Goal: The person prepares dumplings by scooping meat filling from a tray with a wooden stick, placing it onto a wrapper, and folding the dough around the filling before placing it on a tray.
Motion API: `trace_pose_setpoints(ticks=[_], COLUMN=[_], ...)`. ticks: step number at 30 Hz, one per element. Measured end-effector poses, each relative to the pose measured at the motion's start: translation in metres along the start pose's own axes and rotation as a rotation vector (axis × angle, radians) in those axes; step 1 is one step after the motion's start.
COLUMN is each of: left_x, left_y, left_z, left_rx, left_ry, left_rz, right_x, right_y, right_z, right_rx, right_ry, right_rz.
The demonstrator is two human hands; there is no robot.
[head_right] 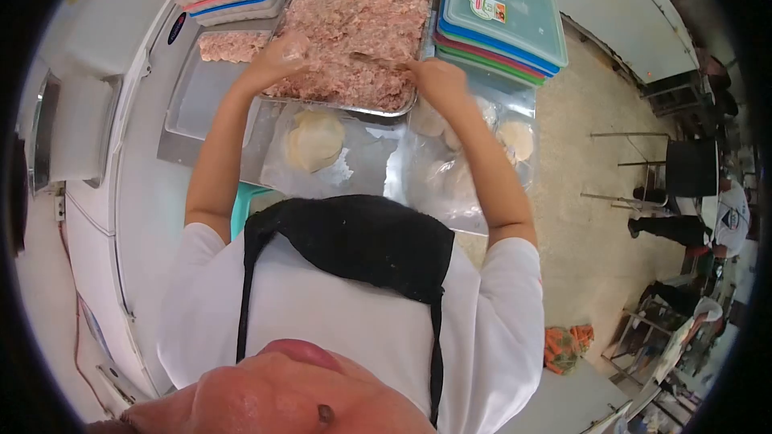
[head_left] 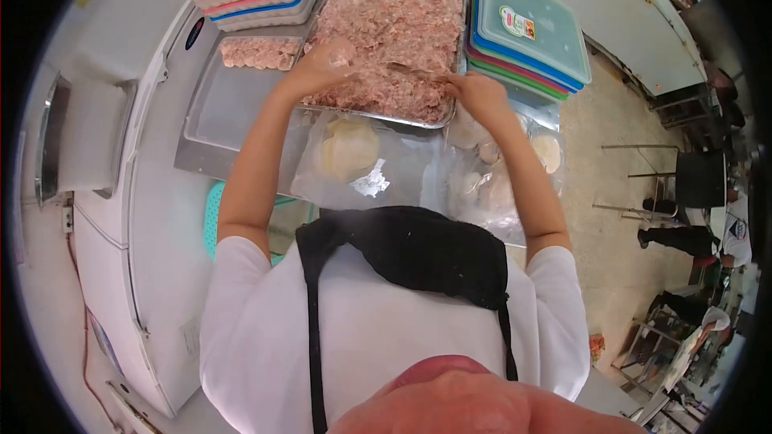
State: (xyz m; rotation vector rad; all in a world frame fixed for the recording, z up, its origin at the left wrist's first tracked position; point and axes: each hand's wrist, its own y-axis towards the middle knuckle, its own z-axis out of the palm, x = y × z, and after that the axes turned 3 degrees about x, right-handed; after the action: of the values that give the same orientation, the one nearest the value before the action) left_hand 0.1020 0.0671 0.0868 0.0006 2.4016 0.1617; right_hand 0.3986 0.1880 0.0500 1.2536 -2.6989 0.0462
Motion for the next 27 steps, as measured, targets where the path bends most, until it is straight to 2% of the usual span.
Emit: trace_pose_setpoints(ticks=[4, 7, 10, 11, 13, 14, 19, 20, 22, 23, 25, 26, 27], left_x=[-0.016, -0.020, -0.009, -0.005, 0.007, 0.018, 0.046, 0.062, 0.105, 0.123, 0.152, 0.182, 0.226], left_y=[-0.017, -0.023, -0.024, -0.028, -0.034, -0.037, -0.053, -0.053, -0.058, -0.065, -0.081, -0.085, -0.083], left_z=[-0.032, -0.042, -0.050, -0.051, -0.054, -0.058, -0.099, -0.103, -0.110, -0.117, -0.133, -0.138, -0.141], left_rx=[-0.029, -0.048, 0.168, 0.123, 0.012, 0.030, 0.197, 0.175, 0.133, 0.124, 0.106, 0.090, 0.075], left_ry=[-0.188, -0.183, -0.191, -0.151, -0.068, -0.087, -0.391, -0.358, -0.288, -0.248, -0.173, -0.173, -0.173], left_rz=[0.179, 0.285, 0.241, 0.226, 0.190, 0.139, 0.019, 0.116, 0.293, 0.214, 0.055, 0.007, -0.040], right_x=[0.015, 0.064, 0.103, 0.105, 0.126, 0.139, 0.193, 0.197, 0.207, 0.210, 0.203, 0.198, 0.195], right_y=[-0.026, -0.036, -0.023, -0.020, -0.023, -0.024, -0.001, 0.007, 0.012, 0.011, 0.009, 0.006, 0.000], right_z=[-0.044, -0.072, -0.055, -0.050, -0.086, -0.098, -0.062, -0.059, -0.067, -0.069, -0.048, -0.034, -0.022], right_rx=[-0.057, -0.187, -0.130, -0.205, -0.230, -0.240, -0.319, -0.319, -0.292, -0.274, -0.374, -0.427, -0.395], right_ry=[0.279, 0.718, 0.543, 0.558, 0.275, 0.138, 0.182, 0.168, 0.336, 0.424, 0.452, 0.465, 0.548], right_rz=[0.108, -0.134, -0.209, -0.230, -0.114, -0.059, -0.114, -0.118, -0.065, -0.036, -0.028, -0.022, 0.085])
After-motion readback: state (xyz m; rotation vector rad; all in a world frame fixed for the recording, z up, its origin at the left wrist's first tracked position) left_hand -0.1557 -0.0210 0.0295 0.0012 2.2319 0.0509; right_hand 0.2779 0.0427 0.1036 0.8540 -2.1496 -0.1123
